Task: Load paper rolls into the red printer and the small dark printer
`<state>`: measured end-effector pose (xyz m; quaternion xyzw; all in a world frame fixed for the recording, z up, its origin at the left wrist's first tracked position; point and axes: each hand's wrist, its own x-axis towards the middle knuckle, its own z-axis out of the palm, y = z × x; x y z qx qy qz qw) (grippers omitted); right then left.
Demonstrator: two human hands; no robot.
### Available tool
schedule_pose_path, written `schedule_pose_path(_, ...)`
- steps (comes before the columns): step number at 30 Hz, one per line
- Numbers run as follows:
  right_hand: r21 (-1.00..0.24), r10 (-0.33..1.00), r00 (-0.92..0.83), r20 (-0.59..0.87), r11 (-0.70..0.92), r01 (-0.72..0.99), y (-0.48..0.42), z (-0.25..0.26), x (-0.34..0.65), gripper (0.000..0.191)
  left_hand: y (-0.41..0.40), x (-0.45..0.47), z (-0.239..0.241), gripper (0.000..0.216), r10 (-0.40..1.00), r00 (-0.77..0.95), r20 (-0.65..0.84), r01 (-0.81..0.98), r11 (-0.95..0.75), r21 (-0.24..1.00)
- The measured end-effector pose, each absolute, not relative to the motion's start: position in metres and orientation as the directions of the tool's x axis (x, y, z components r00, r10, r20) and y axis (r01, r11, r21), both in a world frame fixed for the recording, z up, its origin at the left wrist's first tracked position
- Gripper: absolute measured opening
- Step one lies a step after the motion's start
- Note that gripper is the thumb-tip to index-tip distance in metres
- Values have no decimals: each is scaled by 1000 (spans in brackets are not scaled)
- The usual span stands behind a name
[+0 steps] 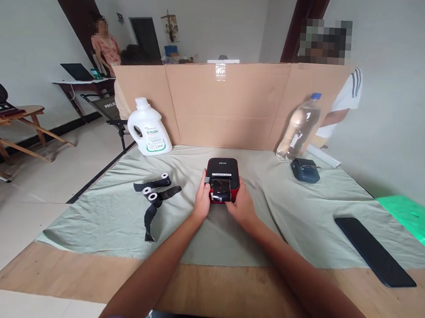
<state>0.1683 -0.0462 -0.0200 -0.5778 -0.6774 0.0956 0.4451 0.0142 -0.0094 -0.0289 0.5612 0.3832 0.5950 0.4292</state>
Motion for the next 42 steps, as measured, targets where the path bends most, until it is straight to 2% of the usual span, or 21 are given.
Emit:
schedule_pose_path(13,-633,848,65,527,340,695,-42,-35,178,83,-13,17,-32,62,947,72,312,-47,-309,950)
schedule_pose_path(25,-635,849,107,517,297,713,-49,-33,174,84,-11,14,-33,60,946,71,316,-65,-312,948)
schedule_pose_path(28,-643,846,123,520,292,708,-50,-31,174,88,-12,14,-32,55,947,38,318,-61,-316,947)
schedule_pose_path(31,-639,837,124,532,301,708,-50,-29,175,90,-14,14,-32,42,929,-18,370,-86,-370,925)
schedule_pose_path(35,-642,846,98,525,318,697,-49,-25,179,79,-14,13,-32,23,919,-36,392,-147,-393,908)
schedule_pose_path(42,-655,862,106,496,292,697,-47,-23,180,75,-3,13,-29,24,926,-87,367,-83,-373,924)
